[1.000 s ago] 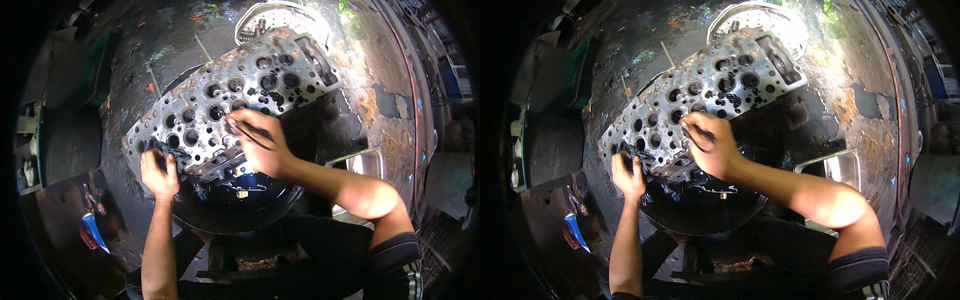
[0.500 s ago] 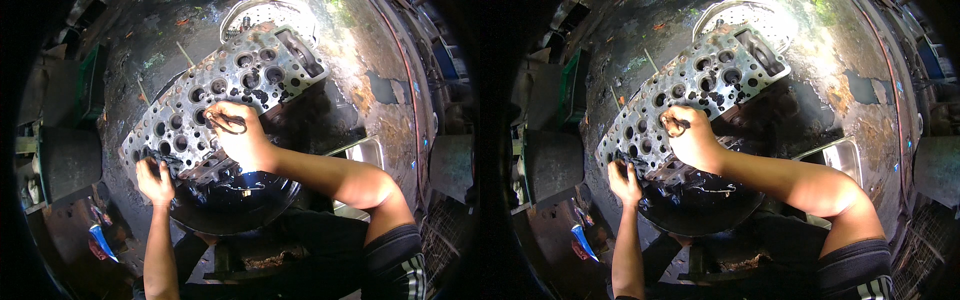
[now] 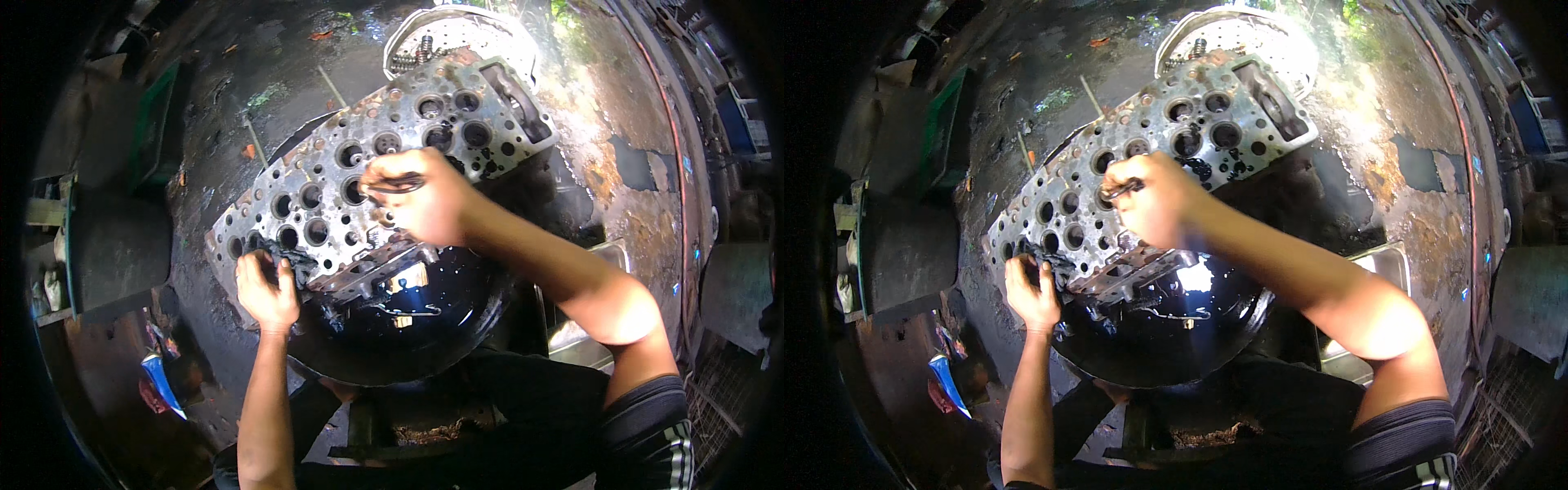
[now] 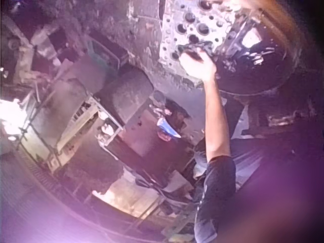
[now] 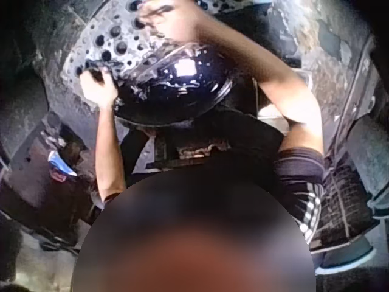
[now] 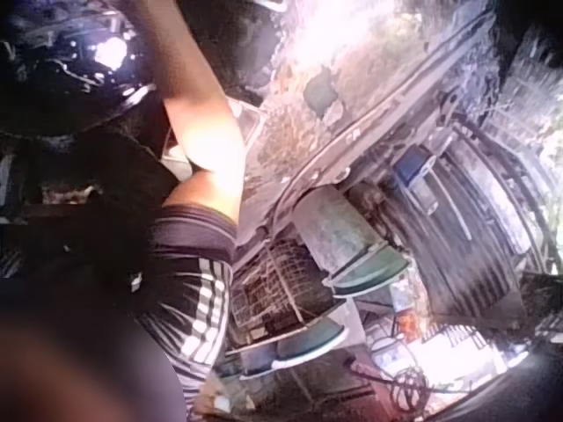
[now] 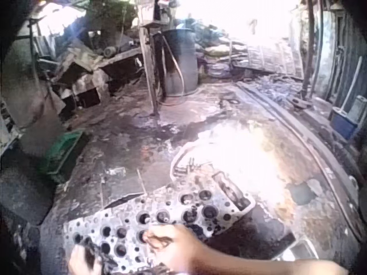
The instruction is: The person scrubs and wipes a metal engine block with a rag, focusing on the cylinder openings and surrounding surfaces. The person repeatedly scrubs different areas and wipes them clean, occasionally adjusting the rag.
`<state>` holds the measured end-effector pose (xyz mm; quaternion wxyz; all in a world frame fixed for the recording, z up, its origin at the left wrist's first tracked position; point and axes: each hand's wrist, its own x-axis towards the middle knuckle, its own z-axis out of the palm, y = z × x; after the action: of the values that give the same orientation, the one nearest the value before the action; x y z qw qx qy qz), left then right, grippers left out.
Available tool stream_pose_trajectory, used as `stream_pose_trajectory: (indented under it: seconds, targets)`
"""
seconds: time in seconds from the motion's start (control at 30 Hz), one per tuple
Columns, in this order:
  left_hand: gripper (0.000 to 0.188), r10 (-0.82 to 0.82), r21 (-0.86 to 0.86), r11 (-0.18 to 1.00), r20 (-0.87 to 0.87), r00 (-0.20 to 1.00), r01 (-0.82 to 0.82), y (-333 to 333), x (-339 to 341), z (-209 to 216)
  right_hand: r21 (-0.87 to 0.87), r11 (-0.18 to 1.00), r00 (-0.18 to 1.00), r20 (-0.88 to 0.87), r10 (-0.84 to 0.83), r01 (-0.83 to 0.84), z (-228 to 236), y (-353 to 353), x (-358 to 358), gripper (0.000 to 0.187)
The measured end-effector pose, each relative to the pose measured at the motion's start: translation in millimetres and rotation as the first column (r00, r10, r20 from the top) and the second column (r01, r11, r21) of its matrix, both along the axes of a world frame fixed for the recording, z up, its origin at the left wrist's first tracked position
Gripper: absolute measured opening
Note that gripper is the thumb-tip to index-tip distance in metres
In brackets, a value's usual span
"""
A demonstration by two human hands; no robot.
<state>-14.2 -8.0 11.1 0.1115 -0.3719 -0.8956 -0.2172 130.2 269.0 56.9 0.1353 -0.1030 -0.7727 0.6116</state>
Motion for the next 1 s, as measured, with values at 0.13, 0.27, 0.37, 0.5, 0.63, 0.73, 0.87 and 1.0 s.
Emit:
stream_pose_trajectory:
  seconds: [0.13,0.27,0.37,0.5,0.63,0.73,0.87,1.0]
  targets:
    - [0.023,-0.008,0.007,1.0,-0.021,1.0,0.008,1,0,0,0.313,0.942,0.965,-0.185,0.186,-0.121,3,3,16,0.009]
    - [0.024,-0.008,0.01,1.0,-0.011,1.0,0.008,1,0,1,0.422,0.905,0.992,-0.077,0.1,-0.059,-24,-30,-10,0.009]
    - [0.026,-0.013,0.025,1.0,0.011,1.0,0.013,1,0,3,0.671,0.741,0.99,-0.097,0.104,-0.012,-20,-41,-13,0.013]
    - [0.028,0.022,0.012,1.0,0.037,0.999,-0.022,0,0,4,0.661,0.742,0.994,0.073,0.08,-0.108,7,-39,7,0.016]
    - [0.028,0.022,0.025,0.999,0.036,0.999,-0.023,0,1,3,0.652,0.75,0.993,0.098,0.066,-0.114,14,-42,-2,0.013]
    - [0.029,0.02,0.026,0.999,0.029,0.999,-0.02,0,1,2,0.642,0.757,0.993,0.061,0.106,-0.12,10,-43,-14,0.01]
    - [0.029,0.011,0.027,1.0,0.02,1.0,-0.012,0,0,1,0.59,0.803,0.992,-0.024,0.121,-0.083,10,-34,-2,0.013]
    - [0.029,0.013,0.027,1.0,0.028,1.0,-0.014,0,1,2,0.478,0.878,0.989,-0.127,0.08,-0.01,0,-28,1,0.026]
